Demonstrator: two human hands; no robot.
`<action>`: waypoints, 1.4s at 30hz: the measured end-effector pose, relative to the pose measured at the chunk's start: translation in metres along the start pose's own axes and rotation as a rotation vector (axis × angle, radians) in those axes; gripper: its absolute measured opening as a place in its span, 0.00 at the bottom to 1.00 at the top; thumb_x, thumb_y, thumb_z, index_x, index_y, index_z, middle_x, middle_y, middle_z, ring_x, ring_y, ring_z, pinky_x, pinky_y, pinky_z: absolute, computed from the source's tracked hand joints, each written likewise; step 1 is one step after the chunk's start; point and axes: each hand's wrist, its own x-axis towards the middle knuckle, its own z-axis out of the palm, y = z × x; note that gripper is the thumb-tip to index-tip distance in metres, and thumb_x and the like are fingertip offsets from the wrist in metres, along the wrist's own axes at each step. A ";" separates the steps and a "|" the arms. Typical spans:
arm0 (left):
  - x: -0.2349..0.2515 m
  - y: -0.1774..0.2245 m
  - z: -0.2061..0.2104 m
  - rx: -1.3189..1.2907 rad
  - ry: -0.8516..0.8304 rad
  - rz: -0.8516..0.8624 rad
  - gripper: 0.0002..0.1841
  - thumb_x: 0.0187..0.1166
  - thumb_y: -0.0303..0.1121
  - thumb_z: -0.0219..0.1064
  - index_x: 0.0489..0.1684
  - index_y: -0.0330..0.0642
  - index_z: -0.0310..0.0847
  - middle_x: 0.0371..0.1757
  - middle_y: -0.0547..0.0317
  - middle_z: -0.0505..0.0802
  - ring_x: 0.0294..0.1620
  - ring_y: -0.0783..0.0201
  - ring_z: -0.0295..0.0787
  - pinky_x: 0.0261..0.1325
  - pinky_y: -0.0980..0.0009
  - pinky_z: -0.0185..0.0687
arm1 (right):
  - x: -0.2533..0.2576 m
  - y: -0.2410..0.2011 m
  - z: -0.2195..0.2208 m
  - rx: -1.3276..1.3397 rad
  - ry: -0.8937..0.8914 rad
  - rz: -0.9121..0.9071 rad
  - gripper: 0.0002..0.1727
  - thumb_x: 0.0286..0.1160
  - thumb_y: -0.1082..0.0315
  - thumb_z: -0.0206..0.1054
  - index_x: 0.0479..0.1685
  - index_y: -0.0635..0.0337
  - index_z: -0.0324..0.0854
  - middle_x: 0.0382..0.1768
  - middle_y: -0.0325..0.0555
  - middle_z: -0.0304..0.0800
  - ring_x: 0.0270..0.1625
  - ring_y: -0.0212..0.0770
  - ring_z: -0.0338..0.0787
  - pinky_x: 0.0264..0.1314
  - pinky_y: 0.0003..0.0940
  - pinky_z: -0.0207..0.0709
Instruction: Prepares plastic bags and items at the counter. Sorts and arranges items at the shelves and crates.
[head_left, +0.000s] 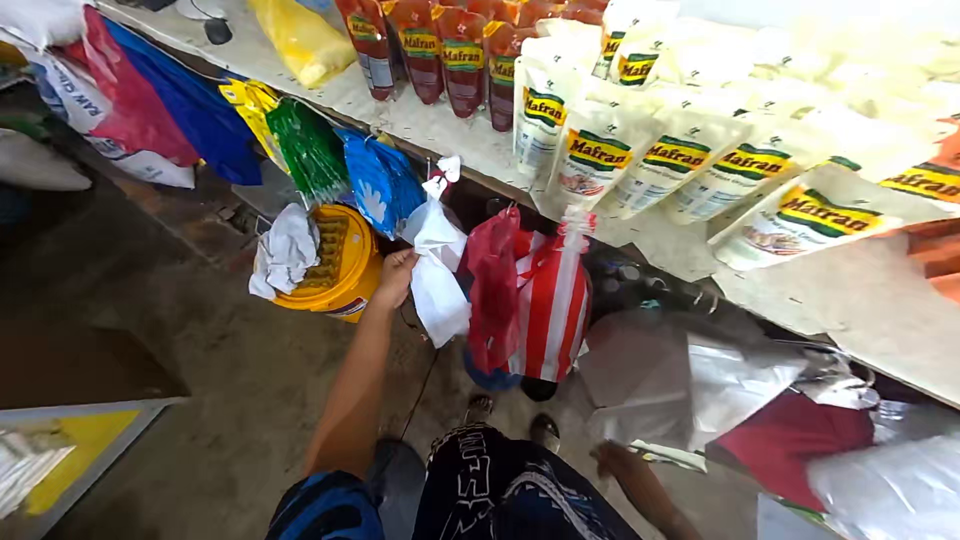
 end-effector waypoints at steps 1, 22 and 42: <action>-0.002 0.004 -0.002 0.017 -0.030 -0.001 0.13 0.93 0.31 0.51 0.46 0.36 0.82 0.32 0.65 0.88 0.32 0.76 0.84 0.42 0.72 0.85 | 0.021 -0.035 0.003 -0.005 -0.019 -0.012 0.18 0.88 0.66 0.59 0.55 0.77 0.83 0.41 0.62 0.91 0.45 0.50 0.92 0.58 0.50 0.84; -0.044 -0.023 0.057 0.042 -0.340 0.019 0.07 0.74 0.26 0.73 0.41 0.32 0.83 0.35 0.65 0.90 0.39 0.76 0.87 0.51 0.74 0.85 | 0.122 -0.183 0.100 -0.019 -0.286 -0.316 0.15 0.69 0.71 0.78 0.43 0.79 0.86 0.35 0.57 0.91 0.40 0.41 0.89 0.54 0.39 0.83; -0.415 -0.074 0.380 0.571 -1.760 0.308 0.10 0.77 0.26 0.71 0.43 0.22 0.88 0.41 0.42 0.94 0.43 0.58 0.91 0.56 0.60 0.86 | -0.255 0.067 0.079 1.206 1.111 -0.065 0.15 0.82 0.76 0.63 0.64 0.74 0.77 0.50 0.48 0.90 0.51 0.33 0.89 0.61 0.35 0.83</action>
